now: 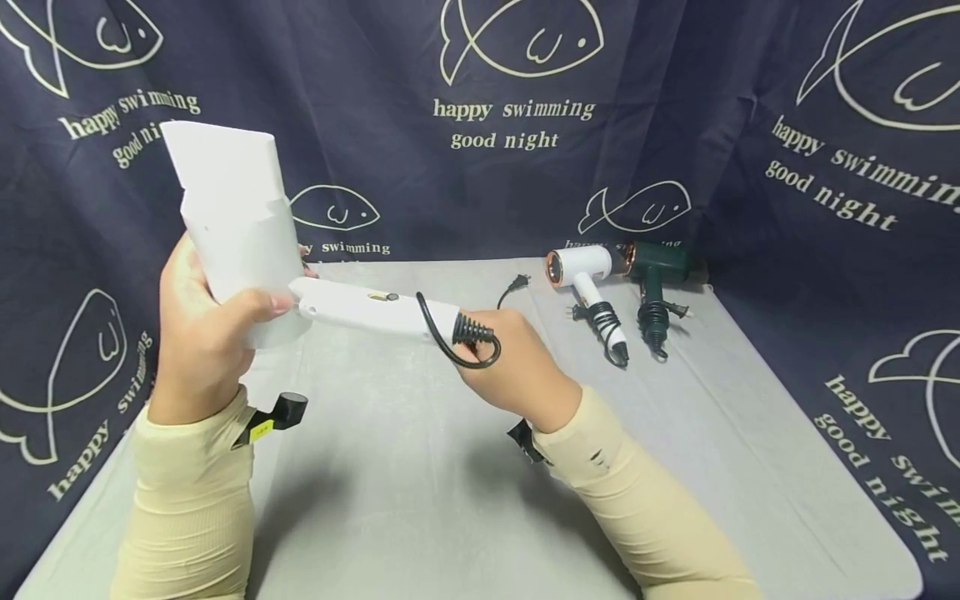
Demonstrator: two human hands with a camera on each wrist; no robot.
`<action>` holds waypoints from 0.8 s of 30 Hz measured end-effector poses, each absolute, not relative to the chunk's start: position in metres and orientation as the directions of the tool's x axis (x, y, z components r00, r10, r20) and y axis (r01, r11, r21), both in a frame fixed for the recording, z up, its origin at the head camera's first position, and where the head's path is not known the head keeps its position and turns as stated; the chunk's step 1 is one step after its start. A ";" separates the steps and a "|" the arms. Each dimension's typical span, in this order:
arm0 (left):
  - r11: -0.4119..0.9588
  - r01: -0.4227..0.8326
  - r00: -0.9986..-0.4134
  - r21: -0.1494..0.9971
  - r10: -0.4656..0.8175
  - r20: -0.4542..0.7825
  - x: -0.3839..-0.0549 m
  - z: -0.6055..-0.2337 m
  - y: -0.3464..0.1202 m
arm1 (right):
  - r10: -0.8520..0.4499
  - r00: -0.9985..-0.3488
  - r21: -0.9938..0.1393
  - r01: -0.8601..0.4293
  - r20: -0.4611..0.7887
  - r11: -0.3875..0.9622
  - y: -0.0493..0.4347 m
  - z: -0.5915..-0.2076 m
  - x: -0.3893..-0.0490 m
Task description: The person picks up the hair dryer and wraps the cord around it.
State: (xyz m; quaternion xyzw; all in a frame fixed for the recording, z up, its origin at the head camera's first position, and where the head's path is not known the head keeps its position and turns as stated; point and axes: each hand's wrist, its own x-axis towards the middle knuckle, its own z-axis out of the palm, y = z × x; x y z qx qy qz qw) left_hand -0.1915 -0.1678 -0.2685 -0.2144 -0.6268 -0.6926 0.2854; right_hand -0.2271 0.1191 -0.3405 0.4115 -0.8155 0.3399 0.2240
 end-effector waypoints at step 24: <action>0.015 0.682 -0.669 0.731 -0.389 0.633 -0.188 -0.259 -0.153 | -0.598 -0.518 -0.175 -0.825 0.611 0.537 0.109 -0.326 -0.204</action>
